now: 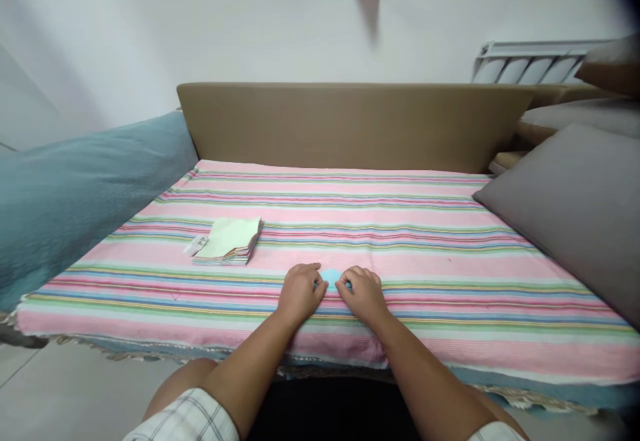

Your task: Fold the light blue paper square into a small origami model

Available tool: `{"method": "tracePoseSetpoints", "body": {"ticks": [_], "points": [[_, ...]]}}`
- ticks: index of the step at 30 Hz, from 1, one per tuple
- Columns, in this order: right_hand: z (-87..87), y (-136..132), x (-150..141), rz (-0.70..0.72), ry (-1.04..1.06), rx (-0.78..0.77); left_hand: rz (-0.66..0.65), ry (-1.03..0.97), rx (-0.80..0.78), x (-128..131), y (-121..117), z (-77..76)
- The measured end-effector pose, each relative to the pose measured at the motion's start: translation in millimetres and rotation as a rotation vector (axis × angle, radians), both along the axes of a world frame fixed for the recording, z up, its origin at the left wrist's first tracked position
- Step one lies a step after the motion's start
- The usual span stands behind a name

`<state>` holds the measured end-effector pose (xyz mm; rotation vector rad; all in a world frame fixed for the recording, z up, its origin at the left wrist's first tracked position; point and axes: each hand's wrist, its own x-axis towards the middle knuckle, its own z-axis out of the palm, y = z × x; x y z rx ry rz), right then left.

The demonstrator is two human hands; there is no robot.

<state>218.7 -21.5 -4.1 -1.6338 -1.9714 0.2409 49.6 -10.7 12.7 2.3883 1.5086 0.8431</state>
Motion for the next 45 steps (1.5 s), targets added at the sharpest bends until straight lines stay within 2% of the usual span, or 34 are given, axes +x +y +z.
{"method": "tracePoseSetpoints", "body": {"ticks": [45], "points": [[0.7, -1.0, 3.6, 0.041, 0.104, -0.015, -0.027, -0.031, 0.022, -2.5, -1.1, -0.4]]}}
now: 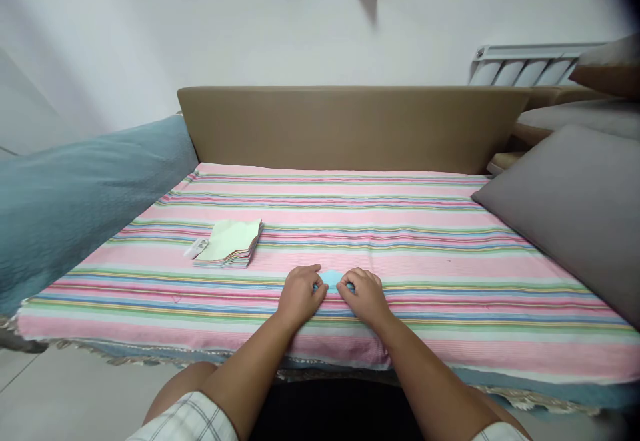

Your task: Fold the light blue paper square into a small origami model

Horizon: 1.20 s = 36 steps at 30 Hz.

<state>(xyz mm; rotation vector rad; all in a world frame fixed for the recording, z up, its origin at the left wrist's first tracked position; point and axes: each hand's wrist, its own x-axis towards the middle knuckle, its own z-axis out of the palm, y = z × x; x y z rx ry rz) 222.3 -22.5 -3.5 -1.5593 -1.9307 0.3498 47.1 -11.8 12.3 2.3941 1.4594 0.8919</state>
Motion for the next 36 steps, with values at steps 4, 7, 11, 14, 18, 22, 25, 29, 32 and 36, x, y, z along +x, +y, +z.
{"method": "tracePoseSetpoints", "body": {"ticks": [4, 7, 11, 14, 18, 22, 25, 29, 32, 36], "points": [[0.2, -0.5, 0.1, -0.004, -0.001, 0.008, -0.003, 0.003, 0.007, 0.2, -0.1, 0.3], [0.0, -0.9, 0.2, -0.006, -0.001, 0.012, -0.005, 0.004, 0.009, -0.1, 0.2, -0.4], [-0.1, -0.4, -0.5, -0.008, -0.003, 0.014, -0.011, 0.002, 0.013, -0.7, 0.5, -1.2], [0.2, -0.1, -0.9, -0.011, -0.002, 0.012, -0.012, -0.001, 0.018, -0.9, 0.3, -1.2], [0.8, -0.7, -0.3, -0.008, 0.001, 0.006, -0.016, -0.004, 0.020, -0.8, 0.0, -1.1], [0.9, -0.6, 0.4, -0.012, -0.001, 0.000, -0.018, -0.003, 0.016, -0.1, 0.5, -1.3], [0.5, 0.4, 0.2, -0.014, -0.015, 0.001, -0.012, -0.005, 0.016, 0.2, 1.1, -0.7], [-0.2, 1.2, -0.3, -0.018, -0.041, 0.003, -0.003, -0.016, 0.015, 0.0, 1.3, -0.5], [0.7, 0.6, -0.8, -0.017, -0.043, 0.000, -0.006, -0.010, 0.011, -0.1, 1.6, -1.2], [4.3, -0.6, -2.7, -0.019, -0.004, 0.000, -0.003, 0.030, 0.020, -0.5, 1.4, -0.5]]}}
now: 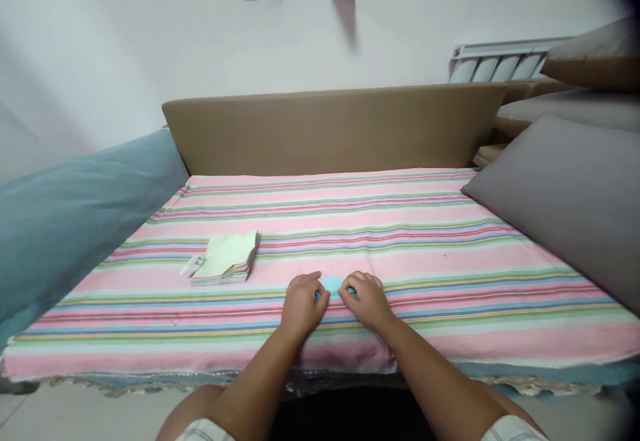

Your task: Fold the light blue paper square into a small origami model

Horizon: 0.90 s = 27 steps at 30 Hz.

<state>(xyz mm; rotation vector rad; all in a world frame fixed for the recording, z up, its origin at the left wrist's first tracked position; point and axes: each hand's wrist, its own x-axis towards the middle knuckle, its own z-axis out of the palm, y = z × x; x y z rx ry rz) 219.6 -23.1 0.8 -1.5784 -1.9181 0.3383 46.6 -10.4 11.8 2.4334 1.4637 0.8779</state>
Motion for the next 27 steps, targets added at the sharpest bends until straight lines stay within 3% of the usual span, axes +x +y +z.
{"method": "tracePoseSetpoints", "body": {"ticks": [27], "points": [[-2.1, 1.8, -3.1, 0.000, -0.003, 0.033, -0.004, -0.006, -0.002, -2.2, 0.9, 1.0]]}}
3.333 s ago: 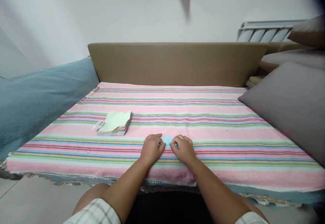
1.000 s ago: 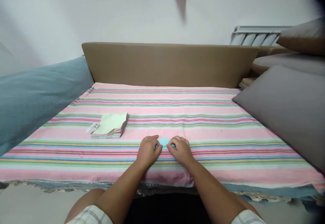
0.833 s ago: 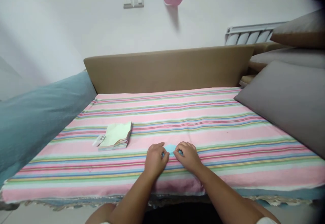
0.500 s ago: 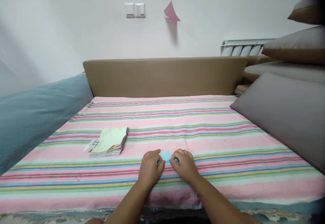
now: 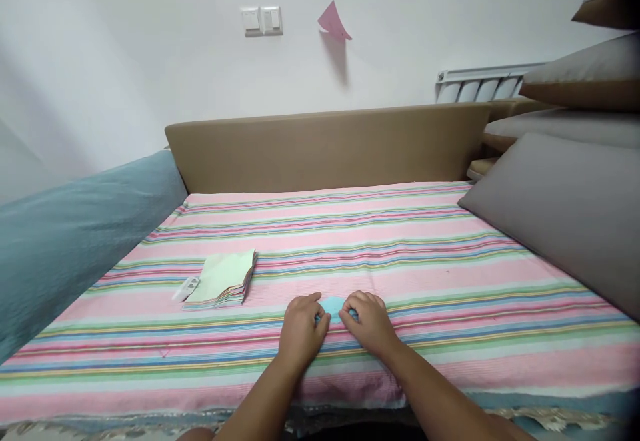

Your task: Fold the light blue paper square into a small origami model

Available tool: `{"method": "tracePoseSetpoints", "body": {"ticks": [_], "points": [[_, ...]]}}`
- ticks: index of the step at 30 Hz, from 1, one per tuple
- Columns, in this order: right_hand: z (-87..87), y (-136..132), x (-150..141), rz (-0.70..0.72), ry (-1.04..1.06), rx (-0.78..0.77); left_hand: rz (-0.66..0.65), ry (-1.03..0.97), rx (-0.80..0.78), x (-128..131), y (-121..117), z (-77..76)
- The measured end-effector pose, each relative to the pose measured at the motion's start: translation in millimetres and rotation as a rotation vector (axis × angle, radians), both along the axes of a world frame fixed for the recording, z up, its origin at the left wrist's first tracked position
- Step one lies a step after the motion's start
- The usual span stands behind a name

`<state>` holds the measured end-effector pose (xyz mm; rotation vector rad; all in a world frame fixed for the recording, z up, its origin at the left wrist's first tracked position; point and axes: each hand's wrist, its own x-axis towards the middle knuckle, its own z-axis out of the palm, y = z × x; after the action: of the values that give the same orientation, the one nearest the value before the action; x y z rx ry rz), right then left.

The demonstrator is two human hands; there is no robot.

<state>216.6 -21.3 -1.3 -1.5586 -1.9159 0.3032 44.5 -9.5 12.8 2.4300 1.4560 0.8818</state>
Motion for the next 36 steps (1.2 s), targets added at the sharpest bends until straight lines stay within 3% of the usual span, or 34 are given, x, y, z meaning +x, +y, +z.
{"method": "tracePoseSetpoints", "body": {"ticks": [36], "points": [[-2.9, 0.2, 0.9, -0.004, -0.005, 0.012, 0.001, 0.013, 0.010, 0.7, -0.9, -1.2]]}}
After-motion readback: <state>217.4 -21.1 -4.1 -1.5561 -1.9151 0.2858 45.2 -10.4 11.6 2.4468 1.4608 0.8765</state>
